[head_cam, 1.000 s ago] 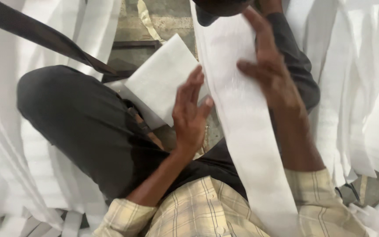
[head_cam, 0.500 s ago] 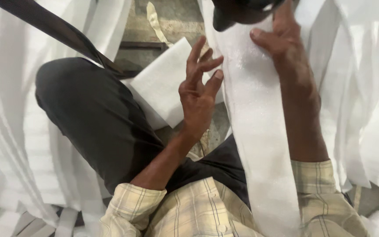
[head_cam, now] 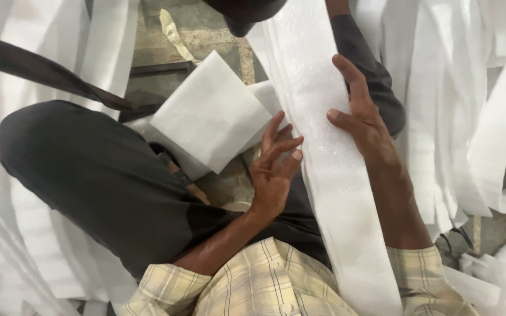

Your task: The person sits cross-legged on the floor and repeatedly pulls white foam strips through a cutting machine to trim them into shorter pieces. The person handles each strip by hand, aligns it under the cutter, and collects the cut pieces.

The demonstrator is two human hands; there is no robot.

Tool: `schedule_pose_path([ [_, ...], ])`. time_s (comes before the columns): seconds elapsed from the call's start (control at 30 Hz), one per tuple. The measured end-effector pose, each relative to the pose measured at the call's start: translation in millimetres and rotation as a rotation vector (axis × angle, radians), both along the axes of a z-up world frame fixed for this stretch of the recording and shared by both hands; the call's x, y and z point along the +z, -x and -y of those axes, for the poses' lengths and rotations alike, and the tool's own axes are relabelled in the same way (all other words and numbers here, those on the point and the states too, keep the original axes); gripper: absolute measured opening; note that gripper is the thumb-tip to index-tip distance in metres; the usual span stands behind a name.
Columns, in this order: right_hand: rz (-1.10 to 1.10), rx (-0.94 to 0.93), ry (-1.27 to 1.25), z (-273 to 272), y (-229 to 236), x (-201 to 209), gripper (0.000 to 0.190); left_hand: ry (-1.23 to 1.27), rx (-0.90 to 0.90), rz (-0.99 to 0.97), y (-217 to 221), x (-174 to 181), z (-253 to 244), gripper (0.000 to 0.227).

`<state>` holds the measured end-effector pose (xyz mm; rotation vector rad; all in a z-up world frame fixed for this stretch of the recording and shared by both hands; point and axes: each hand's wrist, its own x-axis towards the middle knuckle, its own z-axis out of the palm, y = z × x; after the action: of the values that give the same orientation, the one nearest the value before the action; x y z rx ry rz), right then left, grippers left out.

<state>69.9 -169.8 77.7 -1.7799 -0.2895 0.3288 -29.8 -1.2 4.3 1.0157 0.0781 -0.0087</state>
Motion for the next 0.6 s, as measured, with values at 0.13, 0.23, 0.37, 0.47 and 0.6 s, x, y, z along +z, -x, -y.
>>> schedule_pose_path([
  [0.13, -0.054, -0.013, -0.027, 7, 12, 2, 0.084, 0.041, -0.080, -0.093, 8, -4, 5, 0.014],
  [0.23, -0.081, -0.039, -0.002, 8, 21, 7, 0.084, 0.104, -0.090, -0.125, 15, -3, 9, 0.014],
  [0.37, -0.176, -0.108, 0.063, 6, 32, 20, 0.082, 0.217, -0.104, -0.191, 18, -6, 14, 0.012],
  [0.47, -0.269, -0.131, 0.126, 7, 46, 30, 0.080, 0.189, -0.144, -0.192, 23, -7, 14, 0.006],
  [0.6, -0.304, -0.088, 0.184, 18, 62, 32, 0.080, 0.125, -0.202, -0.189, 29, -10, 15, 0.007],
])
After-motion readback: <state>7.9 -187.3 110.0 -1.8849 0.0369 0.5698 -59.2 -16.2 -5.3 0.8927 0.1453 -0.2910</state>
